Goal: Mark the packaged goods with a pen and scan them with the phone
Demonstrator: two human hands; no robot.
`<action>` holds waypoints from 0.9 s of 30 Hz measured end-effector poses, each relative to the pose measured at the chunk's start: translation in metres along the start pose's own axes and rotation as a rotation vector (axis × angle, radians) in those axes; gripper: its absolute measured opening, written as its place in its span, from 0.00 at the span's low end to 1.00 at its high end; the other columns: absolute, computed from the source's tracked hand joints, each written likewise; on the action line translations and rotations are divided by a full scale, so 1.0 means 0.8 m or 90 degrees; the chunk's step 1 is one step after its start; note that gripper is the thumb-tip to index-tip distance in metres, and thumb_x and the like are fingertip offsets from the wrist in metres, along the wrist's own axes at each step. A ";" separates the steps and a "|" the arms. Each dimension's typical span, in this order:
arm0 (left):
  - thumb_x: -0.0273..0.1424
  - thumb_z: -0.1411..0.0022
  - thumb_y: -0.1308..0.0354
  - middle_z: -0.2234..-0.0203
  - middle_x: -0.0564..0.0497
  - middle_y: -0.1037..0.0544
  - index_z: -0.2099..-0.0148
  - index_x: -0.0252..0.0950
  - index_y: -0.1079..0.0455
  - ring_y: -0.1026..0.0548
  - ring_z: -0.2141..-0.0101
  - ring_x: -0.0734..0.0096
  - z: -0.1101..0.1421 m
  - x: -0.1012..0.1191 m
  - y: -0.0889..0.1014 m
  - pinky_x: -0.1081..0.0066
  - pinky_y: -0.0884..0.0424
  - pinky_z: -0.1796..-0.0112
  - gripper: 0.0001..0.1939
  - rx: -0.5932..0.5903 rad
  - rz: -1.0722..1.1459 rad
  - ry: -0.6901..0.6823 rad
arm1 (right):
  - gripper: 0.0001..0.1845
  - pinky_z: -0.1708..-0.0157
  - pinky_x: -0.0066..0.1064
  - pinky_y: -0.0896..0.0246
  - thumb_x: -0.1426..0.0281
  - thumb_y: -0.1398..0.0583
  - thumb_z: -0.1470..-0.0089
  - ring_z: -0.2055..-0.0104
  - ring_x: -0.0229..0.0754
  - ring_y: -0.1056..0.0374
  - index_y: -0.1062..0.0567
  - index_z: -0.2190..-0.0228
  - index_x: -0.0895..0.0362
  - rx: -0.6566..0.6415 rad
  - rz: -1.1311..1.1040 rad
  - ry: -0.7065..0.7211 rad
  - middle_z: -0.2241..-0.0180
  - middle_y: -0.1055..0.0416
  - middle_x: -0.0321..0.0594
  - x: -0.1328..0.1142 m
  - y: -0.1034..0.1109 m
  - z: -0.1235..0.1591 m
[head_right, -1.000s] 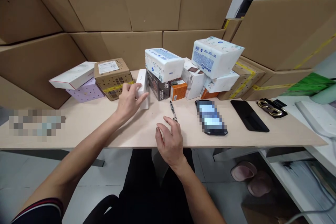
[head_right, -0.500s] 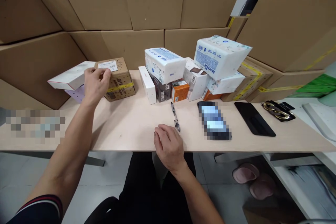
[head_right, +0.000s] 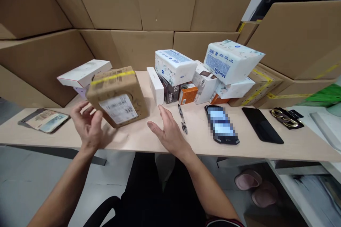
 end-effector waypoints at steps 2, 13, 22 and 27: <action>0.56 0.37 0.46 0.38 0.45 0.36 0.36 0.48 0.40 0.30 0.43 0.54 0.012 -0.018 -0.003 0.54 0.30 0.46 0.32 -0.031 0.134 0.114 | 0.47 0.34 0.52 0.45 0.47 0.43 0.40 0.31 0.54 0.45 0.51 0.31 0.57 -0.052 -0.044 -0.009 0.31 0.48 0.54 -0.003 -0.014 -0.006; 0.58 0.33 0.54 0.32 0.46 0.41 0.31 0.47 0.41 0.46 0.31 0.51 0.056 0.058 -0.022 0.49 0.45 0.34 0.36 -0.149 -0.021 -0.080 | 0.44 0.36 0.47 0.40 0.53 0.33 0.48 0.37 0.49 0.35 0.44 0.37 0.52 -0.033 -0.276 -0.001 0.38 0.34 0.50 0.011 -0.022 0.030; 0.40 0.34 0.41 0.38 0.51 0.30 0.37 0.51 0.32 0.30 0.40 0.53 0.018 0.170 -0.022 0.50 0.33 0.39 0.23 -0.344 -0.191 -0.259 | 0.32 0.75 0.27 0.35 0.45 0.49 0.37 0.73 0.36 0.29 0.22 0.61 0.60 -0.279 -0.309 -0.174 0.66 0.22 0.46 0.017 -0.029 0.096; 0.33 0.33 0.41 0.41 0.50 0.27 0.41 0.49 0.28 0.29 0.40 0.56 0.029 0.178 -0.043 0.50 0.35 0.37 0.19 -0.342 -0.141 -0.252 | 0.32 0.81 0.23 0.39 0.47 0.49 0.36 0.77 0.34 0.30 0.20 0.60 0.61 -0.294 -0.323 -0.256 0.66 0.20 0.48 0.028 -0.006 0.117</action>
Point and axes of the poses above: each hand's wrist, its own z-axis away from the middle knuckle, its own y-axis out of the back of the hand, x = y × z, the point moved 7 cm from there along -z, towards the middle knuckle
